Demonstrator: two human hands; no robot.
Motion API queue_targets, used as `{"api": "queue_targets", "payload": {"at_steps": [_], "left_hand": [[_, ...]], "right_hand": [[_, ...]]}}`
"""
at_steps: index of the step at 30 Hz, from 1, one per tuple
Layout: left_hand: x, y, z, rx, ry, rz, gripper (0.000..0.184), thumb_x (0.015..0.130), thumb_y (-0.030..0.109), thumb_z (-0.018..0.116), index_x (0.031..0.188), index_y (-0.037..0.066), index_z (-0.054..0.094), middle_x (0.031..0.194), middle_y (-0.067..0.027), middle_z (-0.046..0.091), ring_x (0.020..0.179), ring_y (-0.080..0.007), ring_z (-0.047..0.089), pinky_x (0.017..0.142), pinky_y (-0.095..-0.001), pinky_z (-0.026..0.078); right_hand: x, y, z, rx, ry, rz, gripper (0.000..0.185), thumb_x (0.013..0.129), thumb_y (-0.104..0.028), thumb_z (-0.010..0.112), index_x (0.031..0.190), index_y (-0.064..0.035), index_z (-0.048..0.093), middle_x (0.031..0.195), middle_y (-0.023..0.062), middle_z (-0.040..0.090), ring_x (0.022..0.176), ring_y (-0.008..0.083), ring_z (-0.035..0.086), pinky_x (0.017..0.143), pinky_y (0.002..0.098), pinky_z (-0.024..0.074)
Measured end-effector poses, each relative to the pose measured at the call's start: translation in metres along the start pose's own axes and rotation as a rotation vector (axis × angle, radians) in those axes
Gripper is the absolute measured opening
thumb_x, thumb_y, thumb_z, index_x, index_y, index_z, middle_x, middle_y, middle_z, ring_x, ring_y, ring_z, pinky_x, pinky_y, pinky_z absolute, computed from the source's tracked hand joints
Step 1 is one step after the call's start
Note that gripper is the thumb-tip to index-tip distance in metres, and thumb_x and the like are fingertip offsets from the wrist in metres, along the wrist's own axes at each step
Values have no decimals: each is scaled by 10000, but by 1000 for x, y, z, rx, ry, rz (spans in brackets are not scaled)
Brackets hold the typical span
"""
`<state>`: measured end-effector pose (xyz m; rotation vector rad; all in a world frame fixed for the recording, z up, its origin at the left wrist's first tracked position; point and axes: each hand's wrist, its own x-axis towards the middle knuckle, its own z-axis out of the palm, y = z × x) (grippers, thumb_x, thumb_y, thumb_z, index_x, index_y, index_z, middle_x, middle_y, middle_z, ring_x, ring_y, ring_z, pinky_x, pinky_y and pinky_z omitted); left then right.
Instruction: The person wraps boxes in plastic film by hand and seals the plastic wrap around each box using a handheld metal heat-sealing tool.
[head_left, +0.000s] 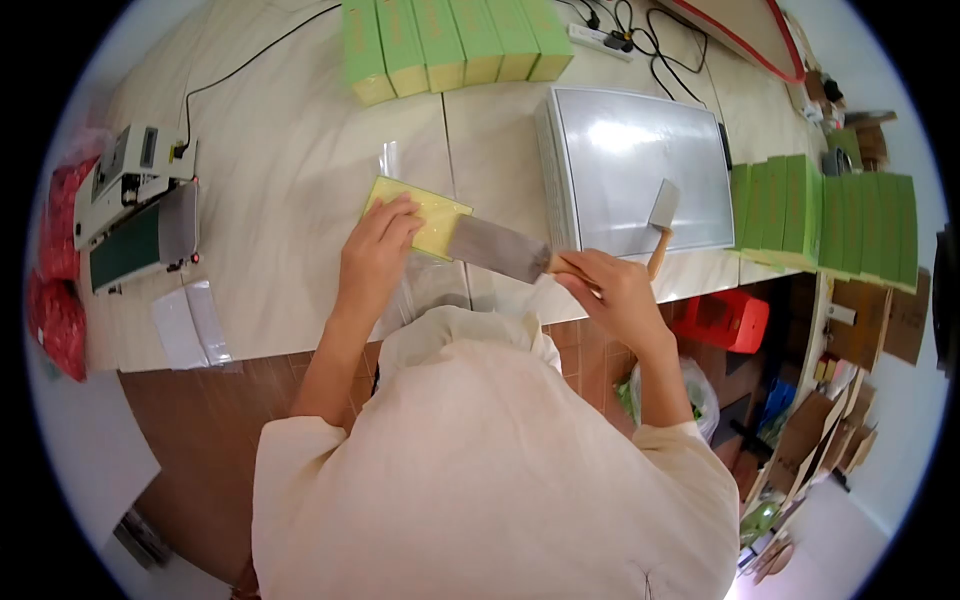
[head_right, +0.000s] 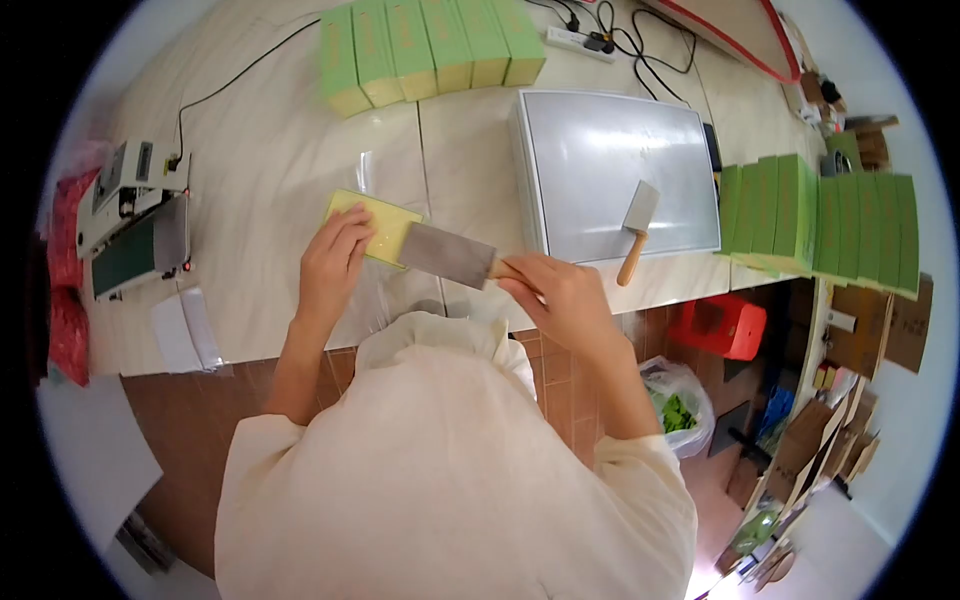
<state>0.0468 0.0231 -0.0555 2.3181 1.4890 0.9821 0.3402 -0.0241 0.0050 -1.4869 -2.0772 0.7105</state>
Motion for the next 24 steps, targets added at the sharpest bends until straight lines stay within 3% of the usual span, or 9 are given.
{"api": "queue_targets", "payload": {"at_steps": [4, 9, 12, 15, 18, 20, 21, 23, 24], "left_hand": [[0, 1, -2, 0, -13, 12, 76, 841, 1, 661, 903, 41, 642, 1042, -59, 670, 1030, -258, 646, 1005, -411, 510], [-3, -2, -8, 31, -15, 73, 119, 827, 7, 668, 932, 56, 639, 1037, -51, 666, 988, -264, 645, 926, -382, 542], [-9, -3, -20, -60, -71, -44, 127, 855, -10, 623, 969, 44, 641, 1042, -61, 665, 969, -276, 647, 845, -358, 540], [-14, -11, -35, -242, -105, -304, 213, 866, -61, 546, 1026, 44, 639, 1044, -74, 670, 943, -275, 654, 790, -341, 526], [-18, -30, -41, -321, -55, -317, 332, 832, -91, 521, 1106, 61, 632, 1119, -80, 657, 1007, -269, 633, 872, -355, 497], [-15, -34, -44, -193, -76, -148, 474, 791, -84, 552, 1223, 103, 612, 1283, -74, 585, 1188, -279, 546, 1011, -391, 422], [-14, -35, -43, -194, -73, -151, 474, 791, -84, 552, 1223, 103, 612, 1283, -74, 585, 1188, -279, 546, 1011, -391, 422], [-12, -37, -41, -248, -235, -153, 514, 777, -57, 630, 1254, 132, 622, 1428, -75, 470, 1367, -290, 371, 1141, -420, 301], [-10, -37, -40, -249, -234, -154, 514, 777, -57, 630, 1254, 132, 622, 1428, -75, 470, 1367, -290, 371, 1141, -420, 301]], "right_hand": [[-6, 1, -10, 123, 39, 164, 172, 899, -136, 684, 1010, -5, 665, 804, 131, 667, 607, 259, 630, 557, 322, 498], [9, 3, 36, 62, 179, 111, 183, 912, -111, 652, 1057, 1, 646, 826, 132, 659, 601, 269, 625, 546, 341, 495], [14, -2, 50, 6, 180, 39, 175, 899, -107, 660, 1048, -15, 650, 814, 103, 653, 592, 259, 618, 524, 342, 481], [15, -11, 58, 3, 187, 7, 178, 889, -104, 666, 1048, -25, 649, 797, 88, 645, 578, 256, 607, 507, 341, 471], [18, -18, 65, -19, 184, -76, 180, 882, -101, 669, 1049, -40, 645, 768, 74, 625, 566, 255, 593, 488, 349, 459], [20, -24, 69, -27, 159, -88, 188, 881, -105, 670, 1056, -46, 640, 752, 70, 613, 562, 255, 585, 483, 356, 457], [22, -27, 70, -34, 138, -99, 195, 880, -109, 672, 1063, -52, 635, 735, 66, 600, 558, 255, 578, 479, 362, 454], [24, -30, 71, -47, 124, -119, 202, 882, -112, 671, 1071, -56, 630, 726, 65, 591, 558, 256, 576, 479, 364, 453], [26, -31, 71, -57, 112, -135, 209, 883, -115, 671, 1079, -60, 626, 717, 64, 582, 558, 256, 574, 479, 365, 453]]}}
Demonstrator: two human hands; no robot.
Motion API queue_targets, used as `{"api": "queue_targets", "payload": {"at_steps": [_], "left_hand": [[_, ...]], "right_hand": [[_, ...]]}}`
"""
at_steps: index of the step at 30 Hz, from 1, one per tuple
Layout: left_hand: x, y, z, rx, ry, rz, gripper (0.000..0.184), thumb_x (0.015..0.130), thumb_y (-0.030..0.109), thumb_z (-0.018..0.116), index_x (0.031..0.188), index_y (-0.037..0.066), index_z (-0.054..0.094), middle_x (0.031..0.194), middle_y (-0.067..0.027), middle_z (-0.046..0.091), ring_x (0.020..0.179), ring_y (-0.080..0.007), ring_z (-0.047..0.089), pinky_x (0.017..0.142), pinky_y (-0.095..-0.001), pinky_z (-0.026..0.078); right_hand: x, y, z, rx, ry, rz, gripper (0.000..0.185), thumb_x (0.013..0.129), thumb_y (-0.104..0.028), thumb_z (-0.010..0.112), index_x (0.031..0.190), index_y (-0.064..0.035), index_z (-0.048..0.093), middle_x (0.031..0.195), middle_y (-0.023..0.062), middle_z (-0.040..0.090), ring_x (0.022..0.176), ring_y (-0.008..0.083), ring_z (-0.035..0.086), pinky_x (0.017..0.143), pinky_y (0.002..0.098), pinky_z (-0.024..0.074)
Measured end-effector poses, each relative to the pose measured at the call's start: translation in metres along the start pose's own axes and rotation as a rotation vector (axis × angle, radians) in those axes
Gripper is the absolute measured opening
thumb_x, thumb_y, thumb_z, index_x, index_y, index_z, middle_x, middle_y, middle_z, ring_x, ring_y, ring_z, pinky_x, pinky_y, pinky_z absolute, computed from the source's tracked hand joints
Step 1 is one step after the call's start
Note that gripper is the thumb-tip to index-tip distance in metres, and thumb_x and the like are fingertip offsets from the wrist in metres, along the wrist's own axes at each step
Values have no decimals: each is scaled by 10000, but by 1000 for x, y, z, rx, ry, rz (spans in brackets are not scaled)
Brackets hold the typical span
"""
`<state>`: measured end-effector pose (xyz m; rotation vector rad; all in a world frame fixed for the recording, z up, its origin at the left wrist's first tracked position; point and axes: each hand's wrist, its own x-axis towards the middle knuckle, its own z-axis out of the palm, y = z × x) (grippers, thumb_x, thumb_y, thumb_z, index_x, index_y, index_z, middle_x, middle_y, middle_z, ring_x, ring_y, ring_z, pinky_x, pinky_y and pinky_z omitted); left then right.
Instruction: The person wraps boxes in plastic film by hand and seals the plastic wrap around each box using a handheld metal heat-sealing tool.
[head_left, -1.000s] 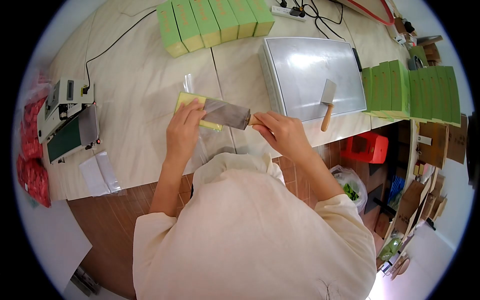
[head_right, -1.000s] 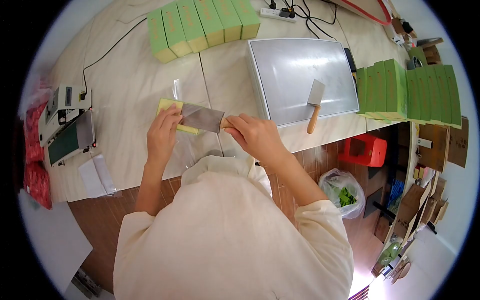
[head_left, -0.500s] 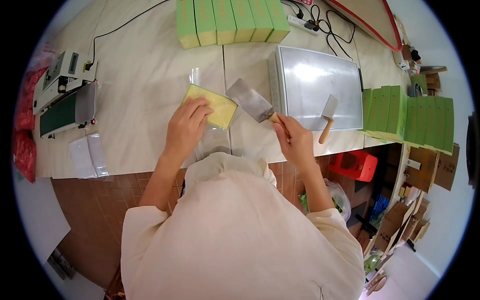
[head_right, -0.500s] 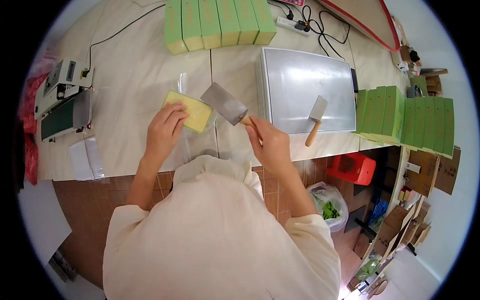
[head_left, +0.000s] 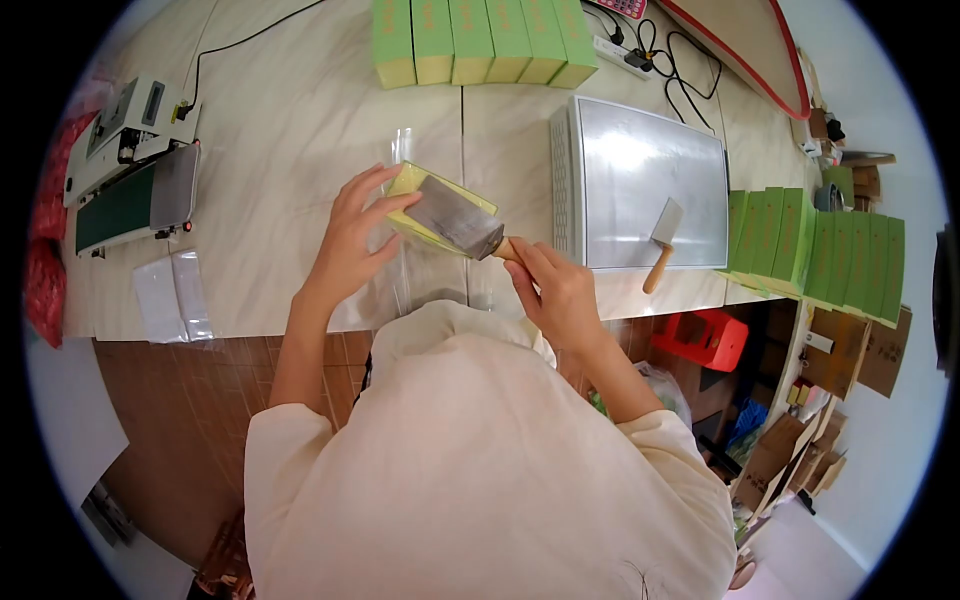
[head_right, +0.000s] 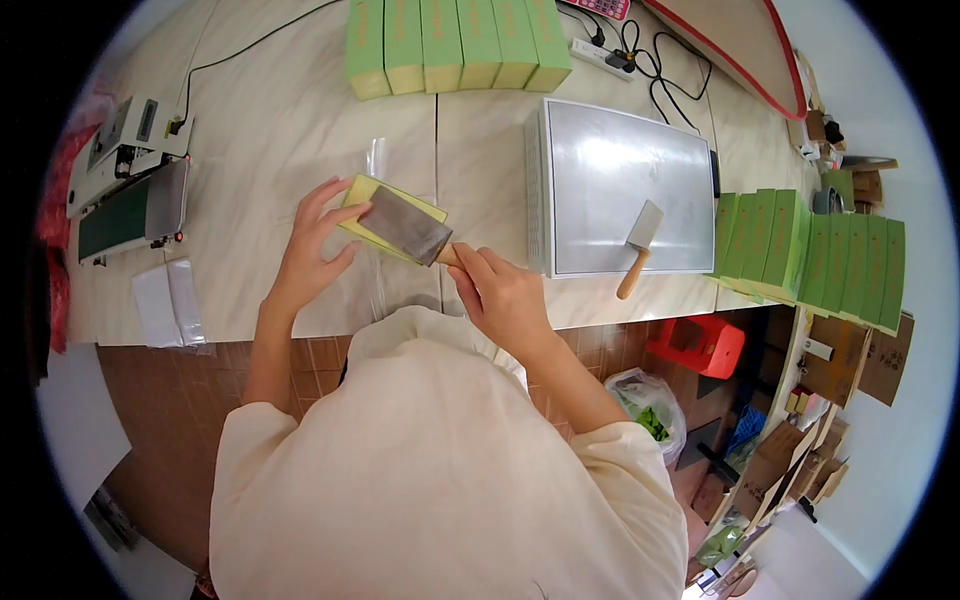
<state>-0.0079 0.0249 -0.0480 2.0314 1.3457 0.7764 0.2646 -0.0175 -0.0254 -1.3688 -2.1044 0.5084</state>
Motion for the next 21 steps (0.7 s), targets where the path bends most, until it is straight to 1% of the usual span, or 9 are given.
{"api": "queue_targets", "payload": {"at_steps": [2, 3, 5, 6, 8, 9, 11, 18, 21], "left_hand": [[5, 3, 1, -79, -79, 24, 500, 736, -24, 707, 1189, 186, 681, 1475, -46, 429, 1406, -311, 301, 1158, -450, 285], [8, 3, 2, -80, -77, 24, 500, 736, -24, 707, 1189, 186, 681, 1475, -46, 429, 1406, -311, 301, 1158, -450, 285], [14, 2, 3, -103, -133, 68, 404, 691, 43, 783, 1057, 211, 746, 1484, -27, 430, 1416, -325, 274, 1159, -463, 278], [17, 1, 4, -103, -132, 69, 404, 691, 43, 783, 1057, 211, 746, 1484, -27, 430, 1416, -325, 274, 1159, -463, 278], [23, 0, 6, -120, -165, 133, 278, 668, 114, 818, 930, 198, 777, 1455, -6, 471, 1417, -326, 270, 1159, -466, 280], [26, 0, 7, -119, -165, 134, 278, 668, 114, 818, 930, 198, 777, 1455, -6, 471, 1417, -326, 270, 1159, -466, 280], [31, 1, 7, -166, -190, 124, 166, 687, 140, 816, 845, 180, 786, 1395, 12, 534, 1413, -311, 279, 1150, -451, 300], [39, -6, 14, -275, -179, 105, 96, 740, 161, 796, 834, 151, 784, 1312, 19, 596, 1398, -289, 303, 1123, -421, 344], [43, -2, 13, -347, -203, 27, 91, 753, 163, 785, 839, 132, 783, 1292, 7, 607, 1386, -289, 319, 1106, -413, 354]], "right_hand": [[3, -1, -2, 6, -28, -7, 211, 886, -117, 668, 1085, -63, 626, 714, 64, 578, 558, 258, 573, 480, 367, 454], [5, 0, -4, 12, -52, -12, 213, 888, -120, 666, 1090, -67, 626, 711, 64, 573, 558, 260, 573, 482, 368, 455], [7, 2, -5, 23, -68, -17, 215, 891, -120, 663, 1097, -71, 626, 712, 64, 573, 559, 263, 574, 483, 369, 455], [7, 4, -5, 35, -82, -20, 217, 894, -120, 660, 1103, -74, 626, 713, 65, 573, 561, 265, 574, 484, 371, 456], [9, 4, -7, 45, -97, -13, 212, 895, -125, 660, 1098, -73, 631, 713, 66, 577, 563, 269, 577, 486, 372, 457], [10, 4, -8, 56, -113, -5, 207, 896, -129, 660, 1094, -72, 637, 714, 68, 582, 565, 272, 580, 489, 373, 458], [11, 5, -8, 77, -111, -6, 200, 900, -137, 660, 1086, -69, 644, 719, 71, 591, 565, 277, 583, 489, 374, 459], [7, 11, -7, 137, -132, -38, 207, 917, -174, 653, 1089, -61, 658, 747, 82, 625, 571, 298, 591, 490, 387, 462], [9, 9, -11, 102, -153, -57, 209, 919, -178, 652, 1089, -58, 657, 757, 84, 627, 581, 303, 594, 496, 385, 465]]}}
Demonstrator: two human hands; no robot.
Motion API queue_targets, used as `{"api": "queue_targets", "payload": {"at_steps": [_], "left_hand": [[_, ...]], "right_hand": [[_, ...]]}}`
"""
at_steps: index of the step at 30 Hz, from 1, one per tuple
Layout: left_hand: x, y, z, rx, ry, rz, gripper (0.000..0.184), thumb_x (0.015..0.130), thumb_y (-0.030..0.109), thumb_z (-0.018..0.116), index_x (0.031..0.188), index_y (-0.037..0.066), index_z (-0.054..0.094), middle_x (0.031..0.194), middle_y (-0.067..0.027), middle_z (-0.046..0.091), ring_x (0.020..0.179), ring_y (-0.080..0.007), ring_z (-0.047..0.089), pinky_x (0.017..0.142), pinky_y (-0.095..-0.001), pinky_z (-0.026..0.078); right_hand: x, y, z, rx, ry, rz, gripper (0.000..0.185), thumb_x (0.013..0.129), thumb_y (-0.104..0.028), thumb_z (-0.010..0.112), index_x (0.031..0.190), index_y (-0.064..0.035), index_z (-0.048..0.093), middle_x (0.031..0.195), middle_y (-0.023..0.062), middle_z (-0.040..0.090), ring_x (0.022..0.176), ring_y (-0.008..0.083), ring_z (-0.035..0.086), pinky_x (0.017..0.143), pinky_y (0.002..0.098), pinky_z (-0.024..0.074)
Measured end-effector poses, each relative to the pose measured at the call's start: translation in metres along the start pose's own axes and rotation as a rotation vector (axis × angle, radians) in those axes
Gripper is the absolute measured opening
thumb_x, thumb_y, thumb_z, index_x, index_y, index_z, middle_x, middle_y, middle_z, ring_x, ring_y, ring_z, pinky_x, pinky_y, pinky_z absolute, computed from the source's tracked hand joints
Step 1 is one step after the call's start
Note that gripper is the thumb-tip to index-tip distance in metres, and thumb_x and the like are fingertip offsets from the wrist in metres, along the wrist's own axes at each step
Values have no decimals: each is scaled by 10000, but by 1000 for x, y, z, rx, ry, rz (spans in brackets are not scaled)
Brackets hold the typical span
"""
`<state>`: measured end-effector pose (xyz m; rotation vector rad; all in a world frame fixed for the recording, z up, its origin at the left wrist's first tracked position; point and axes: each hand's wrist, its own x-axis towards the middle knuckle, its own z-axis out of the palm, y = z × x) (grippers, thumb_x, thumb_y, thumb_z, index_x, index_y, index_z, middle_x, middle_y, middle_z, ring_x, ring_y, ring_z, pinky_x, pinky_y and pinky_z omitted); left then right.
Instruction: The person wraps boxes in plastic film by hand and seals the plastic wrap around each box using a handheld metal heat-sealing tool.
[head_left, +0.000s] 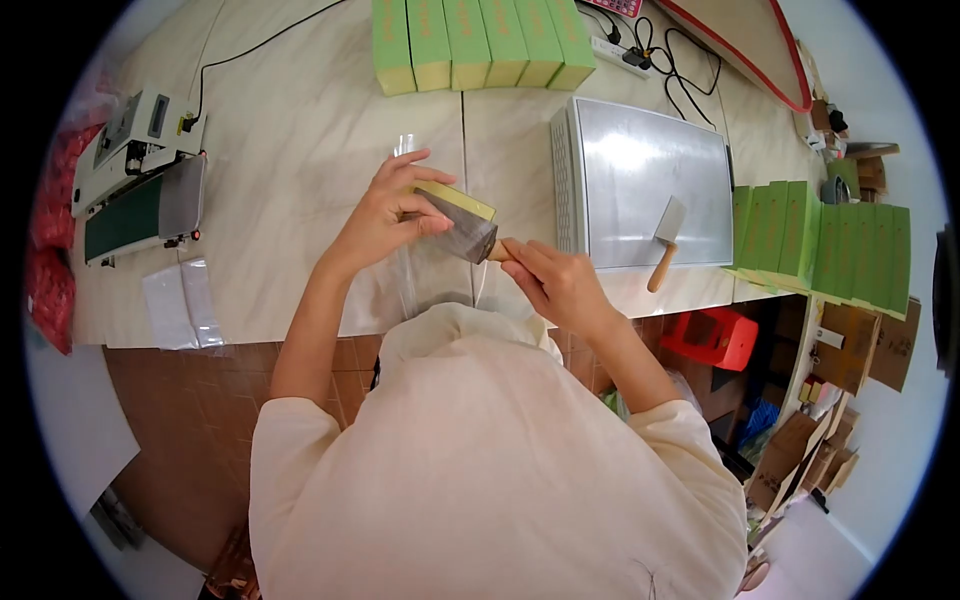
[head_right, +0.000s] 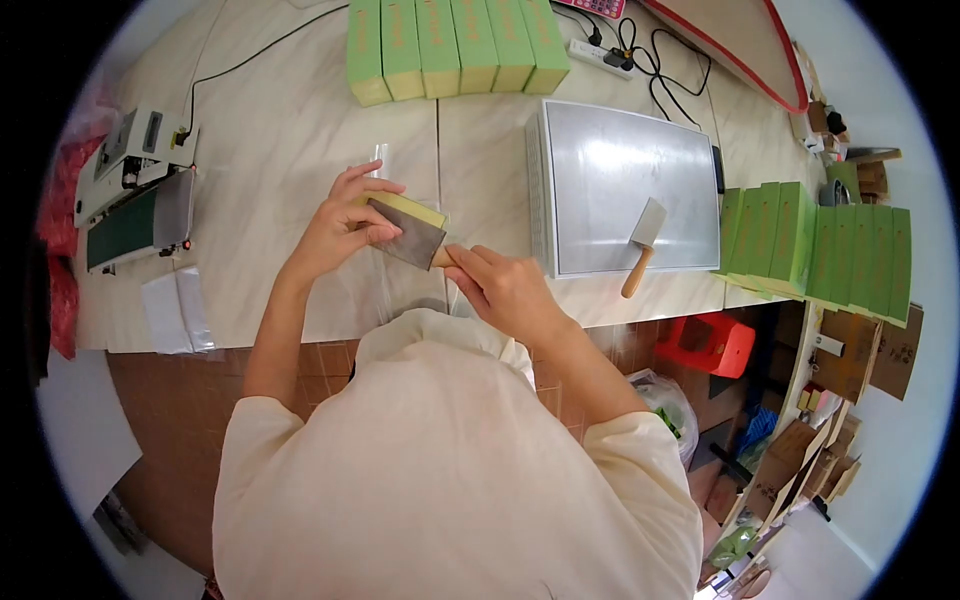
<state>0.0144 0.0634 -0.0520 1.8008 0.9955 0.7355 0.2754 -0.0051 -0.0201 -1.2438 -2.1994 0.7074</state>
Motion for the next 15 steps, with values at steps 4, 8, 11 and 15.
{"api": "queue_targets", "payload": {"at_steps": [4, 8, 11, 15], "left_hand": [[8, 5, -5, 121, -43, 17, 71, 781, 155, 770, 827, 100, 769, 1242, -19, 610, 1325, -265, 399, 1057, -398, 390], [12, 13, -8, 77, -59, -156, 113, 792, 146, 765, 792, 46, 712, 1162, -29, 587, 1169, -212, 516, 983, -354, 428], [18, 11, -9, 151, -70, -116, 147, 786, 181, 760, 788, 57, 681, 1134, -18, 586, 1066, -226, 536, 925, -352, 430], [27, 15, -10, 83, -94, -196, 155, 785, 165, 759, 781, 42, 664, 1086, -30, 583, 973, -220, 568, 845, -342, 458]], "right_hand": [[-1, 4, -7, 34, 5, -5, 214, 914, -179, 657, 1088, -55, 655, 762, 89, 625, 592, 309, 595, 505, 390, 468], [-19, 15, -27, -7, 4, 19, 211, 896, -167, 673, 1069, -46, 657, 804, 89, 651, 625, 307, 616, 526, 383, 480], [-38, 21, -52, -29, -13, 66, 198, 883, -144, 686, 1049, -38, 666, 833, 95, 673, 641, 300, 627, 538, 365, 487], [-49, 20, -70, 36, -53, 165, 184, 868, -107, 692, 1029, -21, 674, 827, 110, 679, 633, 292, 619, 540, 350, 481]]}}
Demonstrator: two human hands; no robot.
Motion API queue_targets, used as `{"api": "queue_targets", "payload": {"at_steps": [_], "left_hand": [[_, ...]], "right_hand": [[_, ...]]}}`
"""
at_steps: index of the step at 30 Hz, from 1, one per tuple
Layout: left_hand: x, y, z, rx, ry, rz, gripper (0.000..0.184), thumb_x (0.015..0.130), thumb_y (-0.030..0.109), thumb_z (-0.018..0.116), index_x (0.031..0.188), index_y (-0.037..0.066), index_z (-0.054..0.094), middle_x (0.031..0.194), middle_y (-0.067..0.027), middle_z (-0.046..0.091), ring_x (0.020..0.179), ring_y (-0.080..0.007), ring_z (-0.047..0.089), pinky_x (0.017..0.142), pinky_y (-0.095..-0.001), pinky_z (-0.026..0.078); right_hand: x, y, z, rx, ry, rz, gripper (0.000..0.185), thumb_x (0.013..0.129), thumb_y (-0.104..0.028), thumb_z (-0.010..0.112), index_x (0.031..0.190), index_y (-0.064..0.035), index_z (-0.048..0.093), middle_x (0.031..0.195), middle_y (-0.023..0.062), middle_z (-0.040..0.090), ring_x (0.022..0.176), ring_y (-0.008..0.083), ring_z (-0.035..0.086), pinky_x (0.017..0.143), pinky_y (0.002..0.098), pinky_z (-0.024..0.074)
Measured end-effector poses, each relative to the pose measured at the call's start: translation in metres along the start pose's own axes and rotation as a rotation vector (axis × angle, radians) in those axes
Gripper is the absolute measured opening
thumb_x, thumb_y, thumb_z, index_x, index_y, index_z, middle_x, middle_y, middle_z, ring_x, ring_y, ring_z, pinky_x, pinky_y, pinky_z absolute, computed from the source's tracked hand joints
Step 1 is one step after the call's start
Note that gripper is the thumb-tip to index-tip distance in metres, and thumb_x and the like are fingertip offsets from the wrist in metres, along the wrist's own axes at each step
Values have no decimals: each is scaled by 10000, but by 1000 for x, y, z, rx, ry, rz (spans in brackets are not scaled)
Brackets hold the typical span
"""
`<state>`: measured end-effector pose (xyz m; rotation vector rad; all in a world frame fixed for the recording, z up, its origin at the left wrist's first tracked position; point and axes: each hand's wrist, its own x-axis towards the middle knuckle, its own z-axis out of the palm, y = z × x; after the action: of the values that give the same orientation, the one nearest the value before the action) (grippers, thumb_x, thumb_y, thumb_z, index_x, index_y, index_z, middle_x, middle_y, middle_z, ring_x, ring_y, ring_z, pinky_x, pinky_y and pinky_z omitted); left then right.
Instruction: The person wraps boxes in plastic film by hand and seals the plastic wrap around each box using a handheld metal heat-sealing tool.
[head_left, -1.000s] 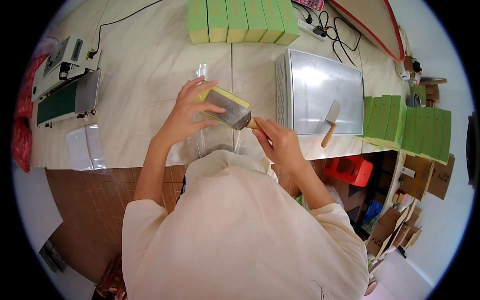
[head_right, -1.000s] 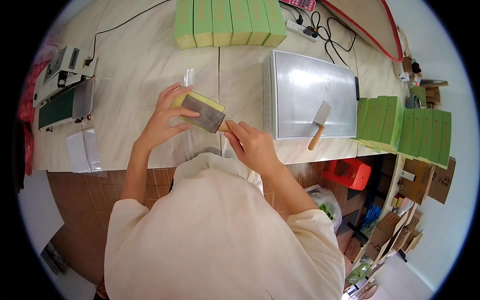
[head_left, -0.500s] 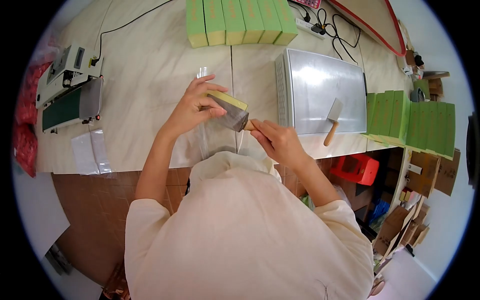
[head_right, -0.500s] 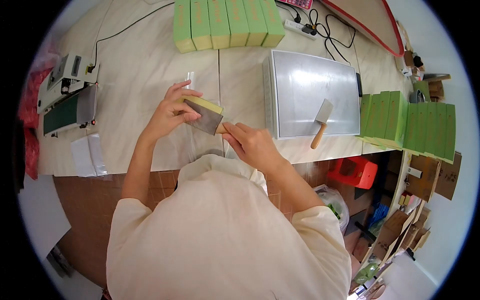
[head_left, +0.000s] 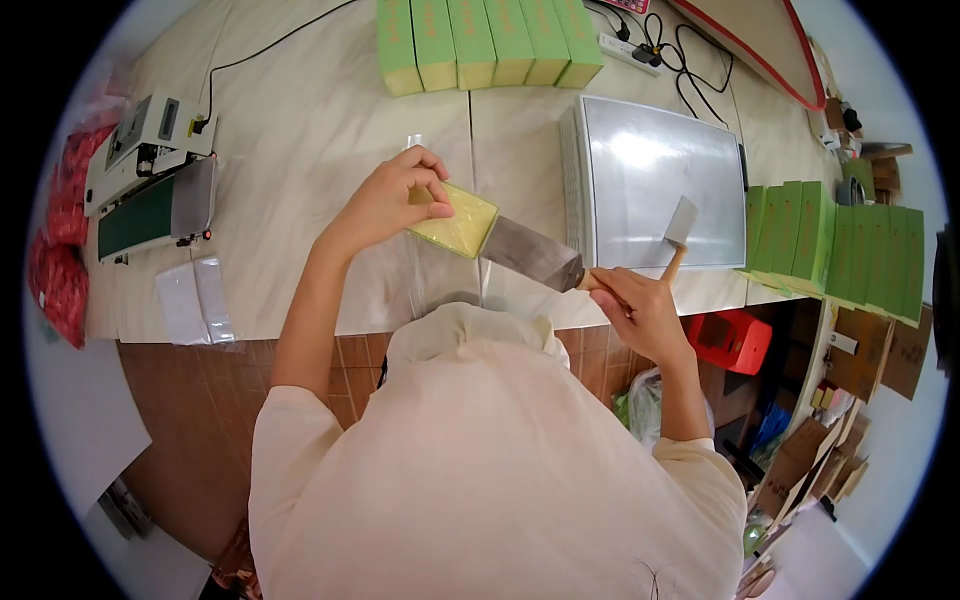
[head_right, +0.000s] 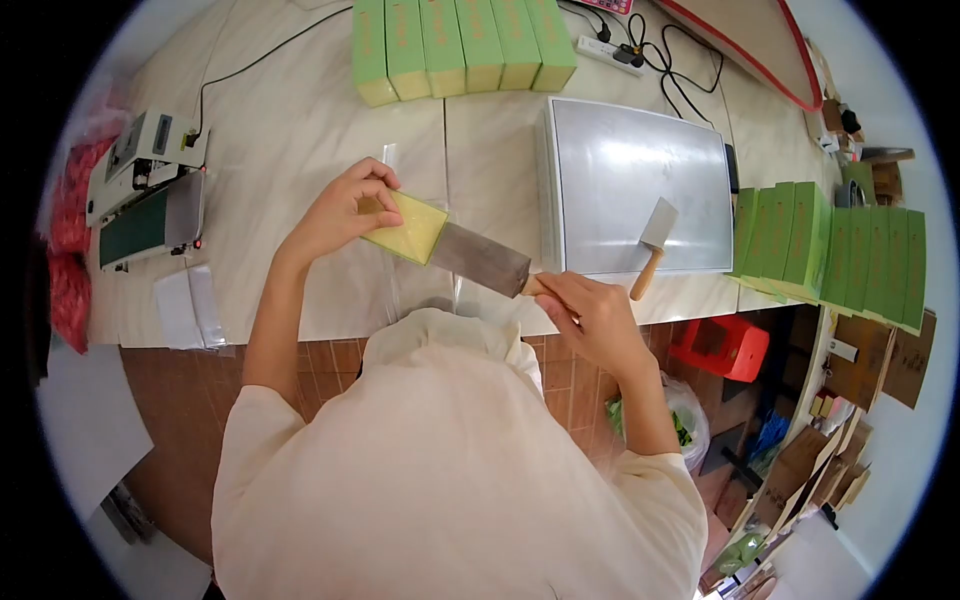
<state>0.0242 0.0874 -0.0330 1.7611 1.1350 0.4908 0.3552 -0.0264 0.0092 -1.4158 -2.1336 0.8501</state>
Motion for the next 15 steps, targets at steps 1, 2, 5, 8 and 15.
{"api": "queue_targets", "payload": {"at_steps": [1, 2, 5, 8, 15], "left_hand": [[2, -3, 1, 26, 5, 32, 160, 784, 159, 759, 778, 36, 657, 1071, -31, 580, 942, -218, 575, 821, -336, 462], [3, -4, 2, 53, 10, 63, 164, 782, 153, 759, 775, 30, 650, 1056, -32, 577, 911, -216, 581, 798, -331, 465], [4, -2, 1, 66, -5, 38, 172, 786, 154, 756, 766, 29, 640, 1048, -33, 575, 922, -219, 579, 810, -337, 461], [2, -1, 1, 69, -3, 28, 172, 793, 160, 752, 779, 35, 636, 1041, -38, 573, 929, -229, 581, 827, -345, 464], [-4, -39, 18, -106, 264, 85, 300, 912, 295, 662, 1090, 55, 627, 1113, -54, 597, 1039, -197, 567, 930, -322, 439]], "right_hand": [[-1, 1, 0, 53, 5, -3, 183, 869, -104, 689, 1030, -17, 673, 811, 110, 671, 626, 291, 612, 535, 352, 476], [0, 1, 5, 55, 9, 1, 183, 869, -104, 689, 1030, -17, 673, 811, 110, 671, 626, 291, 612, 535, 352, 476], [15, -7, 31, 131, -18, -159, 166, 880, -112, 678, 1021, -23, 675, 769, 101, 649, 610, 284, 597, 521, 359, 461], [34, -17, 50, 126, -53, -209, 140, 906, -152, 655, 1002, -51, 669, 751, 76, 635, 595, 272, 586, 511, 368, 456], [47, -11, 59, 23, 63, -209, 134, 914, -152, 643, 1006, -56, 662, 749, 64, 623, 576, 274, 579, 495, 376, 455]]}}
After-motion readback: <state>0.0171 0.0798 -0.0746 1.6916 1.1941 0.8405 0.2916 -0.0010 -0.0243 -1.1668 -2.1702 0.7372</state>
